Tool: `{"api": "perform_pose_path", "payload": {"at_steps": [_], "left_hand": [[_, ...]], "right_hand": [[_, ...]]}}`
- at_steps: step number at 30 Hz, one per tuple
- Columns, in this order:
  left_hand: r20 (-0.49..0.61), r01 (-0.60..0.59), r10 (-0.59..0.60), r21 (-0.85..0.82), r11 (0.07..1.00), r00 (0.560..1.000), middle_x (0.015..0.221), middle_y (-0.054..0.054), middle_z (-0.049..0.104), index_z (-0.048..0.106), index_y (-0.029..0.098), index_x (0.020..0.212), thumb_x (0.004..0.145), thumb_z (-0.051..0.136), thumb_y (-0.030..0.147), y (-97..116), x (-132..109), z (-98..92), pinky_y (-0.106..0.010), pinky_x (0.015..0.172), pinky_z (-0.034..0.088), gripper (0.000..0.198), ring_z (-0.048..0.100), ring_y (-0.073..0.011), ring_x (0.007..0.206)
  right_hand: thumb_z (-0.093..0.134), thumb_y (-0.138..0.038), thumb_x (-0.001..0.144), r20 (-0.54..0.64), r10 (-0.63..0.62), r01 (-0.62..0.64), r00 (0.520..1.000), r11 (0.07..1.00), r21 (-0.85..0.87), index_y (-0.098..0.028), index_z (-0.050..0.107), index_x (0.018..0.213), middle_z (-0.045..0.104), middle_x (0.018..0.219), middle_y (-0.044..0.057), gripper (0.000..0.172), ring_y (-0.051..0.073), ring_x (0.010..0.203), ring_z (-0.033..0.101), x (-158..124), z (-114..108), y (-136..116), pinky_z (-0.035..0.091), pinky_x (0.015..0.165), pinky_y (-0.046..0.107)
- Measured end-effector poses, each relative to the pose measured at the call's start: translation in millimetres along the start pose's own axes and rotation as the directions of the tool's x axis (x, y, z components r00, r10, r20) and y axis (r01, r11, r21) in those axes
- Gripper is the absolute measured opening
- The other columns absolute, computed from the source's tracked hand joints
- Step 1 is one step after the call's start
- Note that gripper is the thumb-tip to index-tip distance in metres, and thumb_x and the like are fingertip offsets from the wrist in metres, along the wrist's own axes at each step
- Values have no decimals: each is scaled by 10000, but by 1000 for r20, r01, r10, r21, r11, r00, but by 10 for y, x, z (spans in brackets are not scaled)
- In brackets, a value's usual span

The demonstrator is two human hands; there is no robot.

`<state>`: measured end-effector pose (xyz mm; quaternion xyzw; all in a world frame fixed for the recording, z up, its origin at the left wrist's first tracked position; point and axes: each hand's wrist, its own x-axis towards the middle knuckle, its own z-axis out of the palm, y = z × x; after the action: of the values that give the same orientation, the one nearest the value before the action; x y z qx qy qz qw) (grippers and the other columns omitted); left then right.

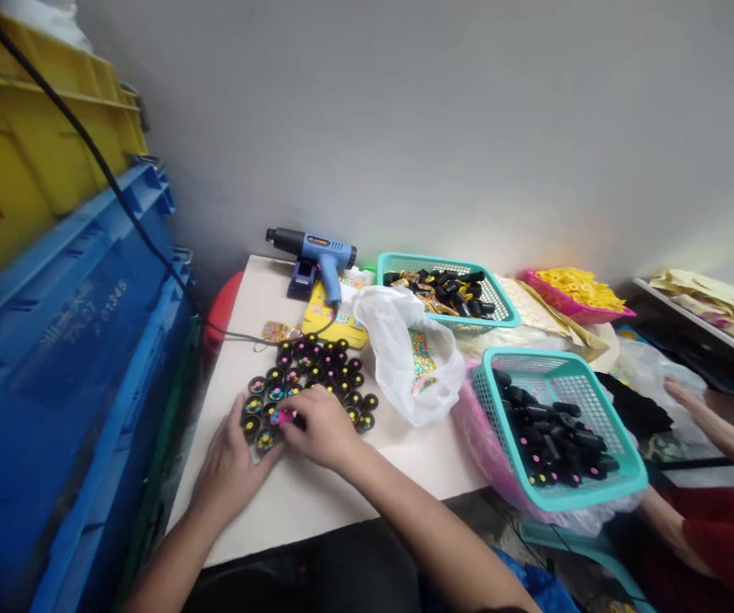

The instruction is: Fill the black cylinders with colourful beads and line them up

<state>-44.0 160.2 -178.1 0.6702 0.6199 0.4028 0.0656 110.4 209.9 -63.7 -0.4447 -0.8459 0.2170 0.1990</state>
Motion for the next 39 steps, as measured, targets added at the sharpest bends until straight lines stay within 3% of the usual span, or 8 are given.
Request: {"api": "perform_pose_path", "payload": {"at_steps": [6, 13, 18, 23, 25, 27, 30, 39], "left_hand": [[39, 20, -21, 17, 1000, 999, 1460, -255, 407, 14, 138, 1524, 816, 634, 292, 1, -5, -20, -539, 999, 470, 954, 490, -398, 1280], [41, 26, -25, -20, 999, 999, 1448, -264, 417, 73, 121, 1515, 822, 651, 362, 3, -8, -19, -541, 1012, 455, 934, 481, -391, 1290], [38, 91, -89, -64, 994, 995, 1440, -255, 432, 102, 127, 1511, 804, 663, 473, 47, 14, -39, -556, 998, 457, 966, 476, -404, 1287], [31, 68, -67, -61, 996, 997, 1442, -269, 424, 97, 104, 1508, 819, 640, 472, 62, 35, -62, -557, 1005, 452, 951, 471, -403, 1291], [48, 100, -97, -63, 993, 994, 1443, -269, 423, 99, 106, 1508, 809, 644, 479, 52, 30, -57, -565, 1015, 444, 961, 460, -409, 1299], [69, 147, -142, -82, 986, 988, 1443, -274, 419, 99, 109, 1508, 778, 673, 486, 31, 19, -42, -565, 1023, 440, 1002, 455, -412, 1304], [78, 192, -182, -156, 969, 980, 1466, -284, 383, 54, 122, 1510, 734, 723, 467, -9, 1, -7, -549, 1039, 435, 1081, 429, -398, 1332], [53, 129, -122, -173, 976, 991, 1478, -267, 386, 3, 142, 1514, 740, 739, 420, -29, 13, -10, -528, 1051, 434, 1104, 419, -363, 1350]], "right_hand": [[589, -200, 870, 142, -172, 217, 975, 877, -429, -324, 698, 1004, 711, 956, 46, 213, 260, 893, 609, 131, 100, -187, 475, 705, 392], [570, -175, 905, 176, -345, 383, 922, 746, -545, -270, 690, 1028, 699, 948, 76, 196, 240, 866, 594, 149, 142, -248, 447, 762, 387], [512, -201, 930, -116, -362, 249, 925, 807, -535, -284, 650, 1103, 693, 1017, 57, 237, 230, 904, 583, 28, -285, -91, 450, 772, 379], [514, -289, 898, -644, 37, -348, 764, 864, -364, -197, 640, 1107, 663, 1044, 118, 261, 275, 968, 589, -171, -1154, 746, 465, 844, 426], [541, -314, 875, -537, 376, -584, 755, 757, -291, -169, 664, 1049, 684, 972, 120, 257, 248, 816, 619, -222, -1361, 1165, 478, 779, 394], [615, -259, 823, -458, 491, -647, 741, 706, -288, -171, 700, 892, 699, 842, 105, 140, 254, 771, 634, -239, -1415, 1519, 477, 743, 377], [662, -178, 806, -391, 561, -676, 730, 678, -288, -173, 692, 763, 696, 817, 110, 53, 262, 867, 644, -193, -1316, 1858, 478, 799, 371], [576, -328, 937, -198, 662, -685, 723, 724, -81, -153, 626, 1105, 646, 1109, 64, 247, 191, 929, 640, -14, -1274, 2239, 549, 808, 376]]}}
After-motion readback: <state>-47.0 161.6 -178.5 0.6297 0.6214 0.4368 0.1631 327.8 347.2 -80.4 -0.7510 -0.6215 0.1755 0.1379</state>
